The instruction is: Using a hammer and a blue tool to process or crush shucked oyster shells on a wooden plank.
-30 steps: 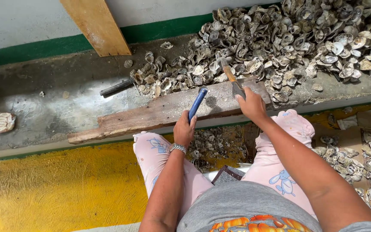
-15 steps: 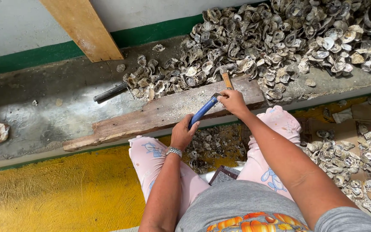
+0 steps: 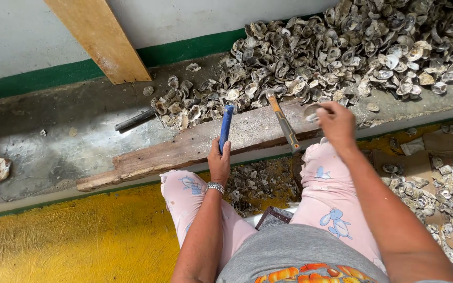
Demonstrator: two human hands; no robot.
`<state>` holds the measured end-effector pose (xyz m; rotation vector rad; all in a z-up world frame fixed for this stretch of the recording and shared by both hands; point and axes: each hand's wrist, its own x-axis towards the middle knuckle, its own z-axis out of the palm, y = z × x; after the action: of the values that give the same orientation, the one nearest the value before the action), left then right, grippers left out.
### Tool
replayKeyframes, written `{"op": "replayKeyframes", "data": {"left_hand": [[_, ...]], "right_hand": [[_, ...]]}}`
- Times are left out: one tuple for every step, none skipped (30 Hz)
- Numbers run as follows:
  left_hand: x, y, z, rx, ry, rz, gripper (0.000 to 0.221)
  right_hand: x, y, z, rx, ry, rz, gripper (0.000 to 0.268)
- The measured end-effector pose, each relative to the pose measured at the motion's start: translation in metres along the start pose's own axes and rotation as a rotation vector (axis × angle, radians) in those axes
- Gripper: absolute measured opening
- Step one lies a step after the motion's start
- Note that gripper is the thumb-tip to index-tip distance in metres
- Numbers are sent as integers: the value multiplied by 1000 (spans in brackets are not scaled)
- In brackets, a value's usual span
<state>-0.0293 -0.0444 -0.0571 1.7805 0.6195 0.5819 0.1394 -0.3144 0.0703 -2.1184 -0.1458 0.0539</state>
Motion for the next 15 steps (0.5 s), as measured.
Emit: {"op": "replayKeyframes", "data": {"left_hand": [[1,-6,2,-3,-4,-2,35],[4,-11,4,-5,47,37,30],[7,-16,6,-8,98,75,27],[9,-16,8,-12,105,77,27],[12,-16,9,-63,146,25,27],[12,-18,8,-111,192,-32,26],[13,-18,8,-113,203,-34,26],[14,-18,9,-208,233,-57,25],[15,-18,10,-303,262,-80,23],[19,-22,13,-307,269,-75,23],[24,-27,17,-418,285,-147,23],[22,-33,19,-523,296,-230,22],[20,-35,21,-520,299,-235,22],[20,-37,23,-544,292,-208,24],[20,-39,24,-568,284,-181,26]], "right_hand": [[1,24,-26,-4,2,3,19],[4,48,-51,-106,83,-62,18],[7,72,-77,-209,163,-126,17],[-2,104,-97,-210,163,-134,17],[-10,137,-118,-166,209,-83,18],[-18,170,-137,-121,249,-31,21],[-24,228,-144,-122,241,-39,21],[-34,281,-160,-517,218,-38,29],[-42,328,-184,-911,188,-36,38],[-44,338,-181,-910,191,-45,38],[-46,348,-179,-879,198,-12,45],[-56,360,-177,-850,195,31,52],[-45,327,-165,-852,188,32,52],[-37,296,-150,-773,171,-17,37],[-28,264,-135,-693,155,-65,23]]}}
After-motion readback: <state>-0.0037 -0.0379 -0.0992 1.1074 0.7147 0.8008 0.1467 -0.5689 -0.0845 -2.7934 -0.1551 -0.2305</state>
